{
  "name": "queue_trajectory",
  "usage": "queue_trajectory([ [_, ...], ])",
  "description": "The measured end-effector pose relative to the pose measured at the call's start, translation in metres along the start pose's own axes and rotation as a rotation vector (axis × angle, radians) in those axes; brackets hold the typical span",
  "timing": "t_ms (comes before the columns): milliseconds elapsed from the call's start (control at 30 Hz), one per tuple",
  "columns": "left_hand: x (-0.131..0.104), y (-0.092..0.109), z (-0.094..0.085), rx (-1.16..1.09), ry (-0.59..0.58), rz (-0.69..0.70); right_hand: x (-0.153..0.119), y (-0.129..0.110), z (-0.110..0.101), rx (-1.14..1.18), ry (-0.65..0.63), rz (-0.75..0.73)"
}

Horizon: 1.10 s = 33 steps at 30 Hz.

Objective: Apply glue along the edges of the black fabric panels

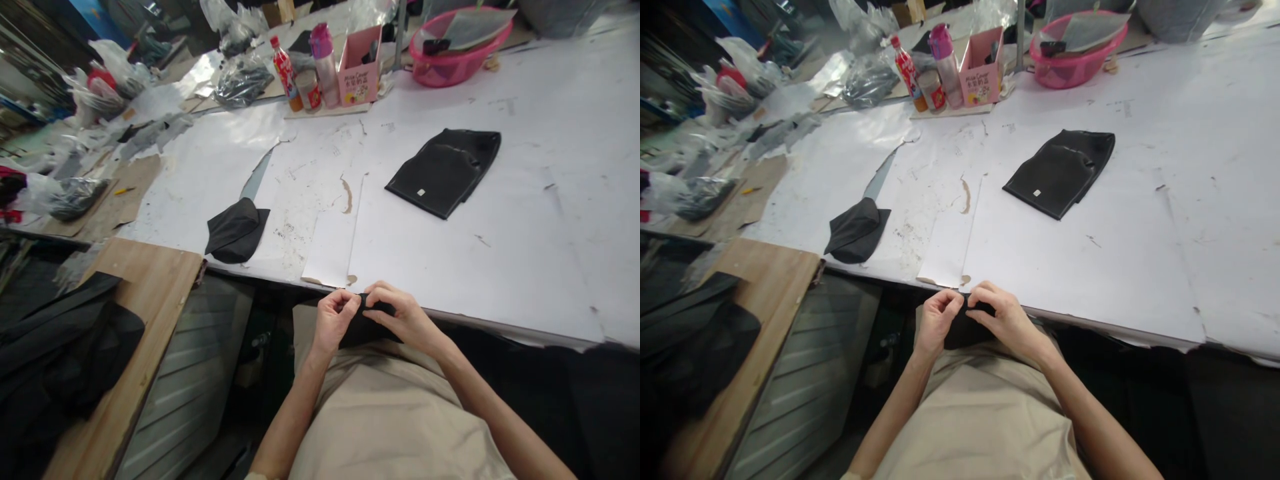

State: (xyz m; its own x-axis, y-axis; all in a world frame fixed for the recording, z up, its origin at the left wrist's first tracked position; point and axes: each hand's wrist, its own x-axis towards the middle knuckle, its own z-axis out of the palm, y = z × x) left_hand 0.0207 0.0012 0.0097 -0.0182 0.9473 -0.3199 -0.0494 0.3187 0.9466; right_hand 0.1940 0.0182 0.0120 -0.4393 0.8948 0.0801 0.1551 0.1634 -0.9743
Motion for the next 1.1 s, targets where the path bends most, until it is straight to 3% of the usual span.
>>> queue_trajectory([
  [567,0.004,-0.004,0.004,-0.005,0.004,-0.074,0.0,0.001,-0.005,0.013,-0.017,0.033],
  [800,0.002,-0.004,0.007,0.099,0.001,-0.019,0.007,0.002,-0.009,0.183,0.029,0.225],
  [1100,-0.001,-0.002,0.014,0.229,0.004,0.036,0.013,0.001,-0.003,0.315,0.113,0.337],
])
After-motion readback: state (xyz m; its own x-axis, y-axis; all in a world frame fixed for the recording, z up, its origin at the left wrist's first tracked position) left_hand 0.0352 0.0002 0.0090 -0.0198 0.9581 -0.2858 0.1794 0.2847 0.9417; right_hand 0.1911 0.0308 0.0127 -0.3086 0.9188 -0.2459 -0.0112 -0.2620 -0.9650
